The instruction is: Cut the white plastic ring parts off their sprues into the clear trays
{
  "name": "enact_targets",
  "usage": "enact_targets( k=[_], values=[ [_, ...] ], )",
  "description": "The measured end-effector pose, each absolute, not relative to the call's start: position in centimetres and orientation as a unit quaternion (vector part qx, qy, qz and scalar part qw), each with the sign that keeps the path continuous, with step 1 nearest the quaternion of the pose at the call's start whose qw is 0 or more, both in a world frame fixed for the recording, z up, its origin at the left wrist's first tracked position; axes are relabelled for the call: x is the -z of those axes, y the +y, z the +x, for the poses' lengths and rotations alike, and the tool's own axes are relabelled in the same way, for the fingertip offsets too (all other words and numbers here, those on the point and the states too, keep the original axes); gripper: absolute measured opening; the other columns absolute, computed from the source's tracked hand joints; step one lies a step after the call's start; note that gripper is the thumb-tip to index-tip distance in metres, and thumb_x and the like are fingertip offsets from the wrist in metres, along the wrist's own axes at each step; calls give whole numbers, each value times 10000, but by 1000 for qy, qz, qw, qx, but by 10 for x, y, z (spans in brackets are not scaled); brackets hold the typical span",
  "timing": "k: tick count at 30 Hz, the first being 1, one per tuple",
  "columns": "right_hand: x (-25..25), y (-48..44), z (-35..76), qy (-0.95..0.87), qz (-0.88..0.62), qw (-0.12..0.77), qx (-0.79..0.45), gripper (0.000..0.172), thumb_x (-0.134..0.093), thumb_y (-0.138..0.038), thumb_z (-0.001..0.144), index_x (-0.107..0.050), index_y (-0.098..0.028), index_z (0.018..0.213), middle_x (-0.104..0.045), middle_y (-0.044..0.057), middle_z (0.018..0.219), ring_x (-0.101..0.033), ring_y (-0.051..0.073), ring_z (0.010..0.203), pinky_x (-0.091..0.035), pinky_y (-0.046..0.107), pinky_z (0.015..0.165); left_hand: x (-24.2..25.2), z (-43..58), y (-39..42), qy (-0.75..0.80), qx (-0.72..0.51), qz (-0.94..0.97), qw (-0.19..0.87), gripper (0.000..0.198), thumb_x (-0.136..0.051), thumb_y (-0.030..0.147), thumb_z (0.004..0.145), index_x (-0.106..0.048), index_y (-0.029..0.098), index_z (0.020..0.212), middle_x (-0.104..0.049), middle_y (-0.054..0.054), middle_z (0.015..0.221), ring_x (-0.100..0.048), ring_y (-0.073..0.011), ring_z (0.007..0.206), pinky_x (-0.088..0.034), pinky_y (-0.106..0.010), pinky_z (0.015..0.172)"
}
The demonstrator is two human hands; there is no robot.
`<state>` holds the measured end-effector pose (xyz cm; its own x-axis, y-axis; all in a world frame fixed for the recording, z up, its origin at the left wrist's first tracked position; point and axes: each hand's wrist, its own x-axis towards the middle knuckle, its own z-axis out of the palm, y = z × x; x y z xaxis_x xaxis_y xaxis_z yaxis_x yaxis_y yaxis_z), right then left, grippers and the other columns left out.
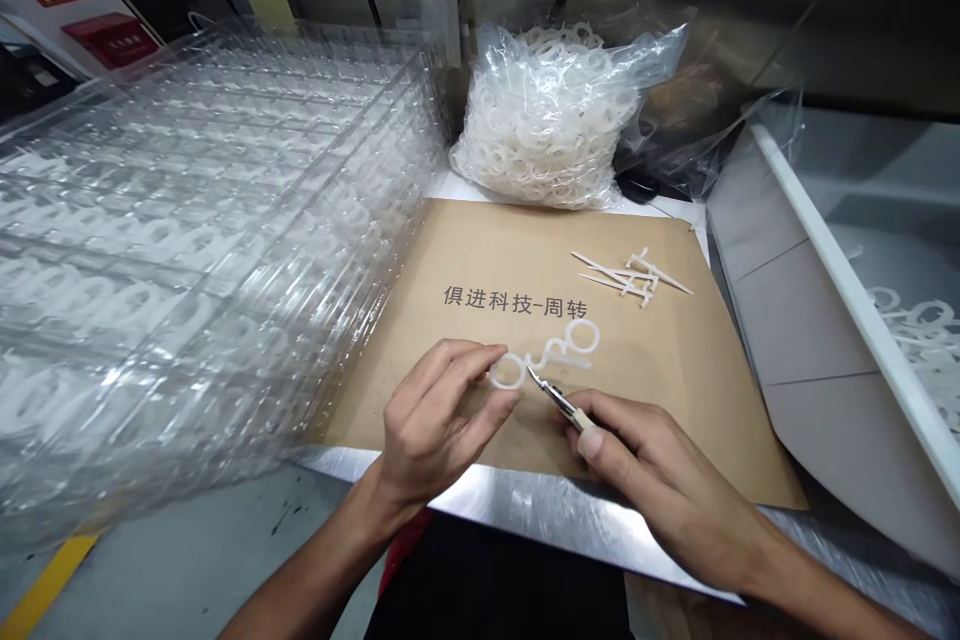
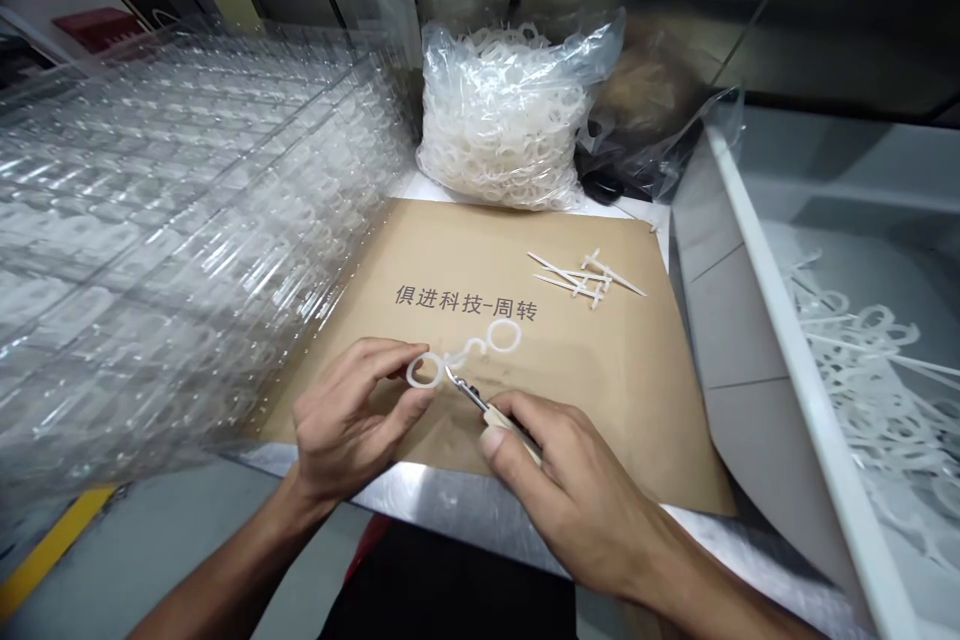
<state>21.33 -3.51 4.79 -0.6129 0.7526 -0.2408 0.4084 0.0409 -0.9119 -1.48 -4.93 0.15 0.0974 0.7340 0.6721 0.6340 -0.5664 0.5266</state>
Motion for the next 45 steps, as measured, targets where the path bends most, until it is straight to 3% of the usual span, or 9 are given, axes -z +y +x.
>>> enact_targets(
  k=[25, 45],
  values=[
    [-48, -34, 212, -704, -415, 154, -555, 326, -397, -420, 1060, -563, -198, 889, -614, -2, 800, -548, 141, 715, -375, 274, 613, -1, -13, -49, 466, -477, 744, 43, 301, -729, 147, 858, -647, 133, 1148, -689, -80, 959, -643, -147, 833, -573, -275, 729],
    [-45, -37, 212, -699, -413, 164, -560, 315, -396, -424, 1064, -556, -208, 900, -609, -8, 829, -541, 140, 737, -375, 278, 640, -1, -13, -48, 452, -473, 755, 41, 300, -719, 180, 874, -642, 133, 1161, -692, -88, 951, -654, -161, 844, -582, -287, 735]
  ],
)
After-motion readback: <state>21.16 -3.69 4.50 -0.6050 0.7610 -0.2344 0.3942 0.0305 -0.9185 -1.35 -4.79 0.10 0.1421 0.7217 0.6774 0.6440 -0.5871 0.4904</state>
